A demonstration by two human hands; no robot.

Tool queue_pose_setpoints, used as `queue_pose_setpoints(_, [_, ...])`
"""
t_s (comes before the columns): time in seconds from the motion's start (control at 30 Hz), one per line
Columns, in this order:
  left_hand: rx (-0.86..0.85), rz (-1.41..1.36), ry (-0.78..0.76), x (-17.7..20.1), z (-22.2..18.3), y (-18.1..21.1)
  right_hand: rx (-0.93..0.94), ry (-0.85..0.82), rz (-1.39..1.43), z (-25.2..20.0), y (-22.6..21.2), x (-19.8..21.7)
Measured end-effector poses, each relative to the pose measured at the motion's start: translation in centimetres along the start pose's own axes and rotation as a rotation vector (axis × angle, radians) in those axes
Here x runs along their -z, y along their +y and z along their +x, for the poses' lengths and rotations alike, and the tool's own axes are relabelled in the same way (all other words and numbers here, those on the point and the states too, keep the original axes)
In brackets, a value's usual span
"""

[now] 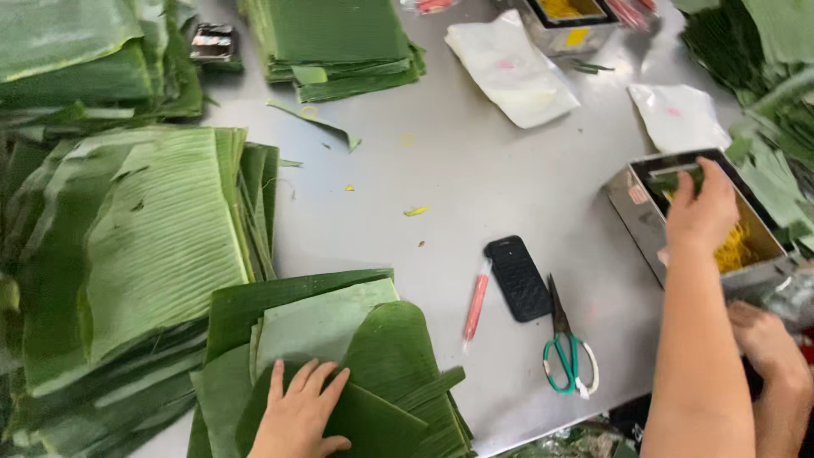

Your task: The person prepares banana leaves by hand on a table, folding them and arranging them in stacks.

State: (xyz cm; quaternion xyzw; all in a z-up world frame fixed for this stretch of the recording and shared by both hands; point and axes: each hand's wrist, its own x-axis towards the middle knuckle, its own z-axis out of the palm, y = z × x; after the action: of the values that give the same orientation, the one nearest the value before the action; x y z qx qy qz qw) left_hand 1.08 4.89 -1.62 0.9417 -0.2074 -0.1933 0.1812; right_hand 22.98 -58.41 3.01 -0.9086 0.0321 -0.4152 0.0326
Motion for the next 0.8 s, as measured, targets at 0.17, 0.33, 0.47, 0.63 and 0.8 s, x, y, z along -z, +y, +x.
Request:
queue_pose_setpoints(0.17, [0.116,0.033,-0.128,1.0,-0.9,-0.1,-0.089,-0.382,-0.223,-0.8,6.0,-4.0])
queue_pose_setpoints(0.33, [0.174,-0.151,0.090,4.1,-2.0,0.0,-0.106,-0.532,-0.338,-2.0,6.3,-4.8])
queue_pose_setpoints(0.47, [0.121,-0.025,0.767,9.8,-4.6,1.1,-0.016,-0.477,-0.529,-2.0,5.1,-4.9])
queue_pose_setpoints(0.63, [-0.090,0.270,0.896,10.7,-7.6,3.4,0.235,-0.191,-0.372,-2.5,-0.7,-4.4])
queue_pose_setpoints(0.8, [-0.163,0.272,0.483,0.9,-3.8,3.7,0.174,-0.582,0.460,-6.4,-20.4,2.0])
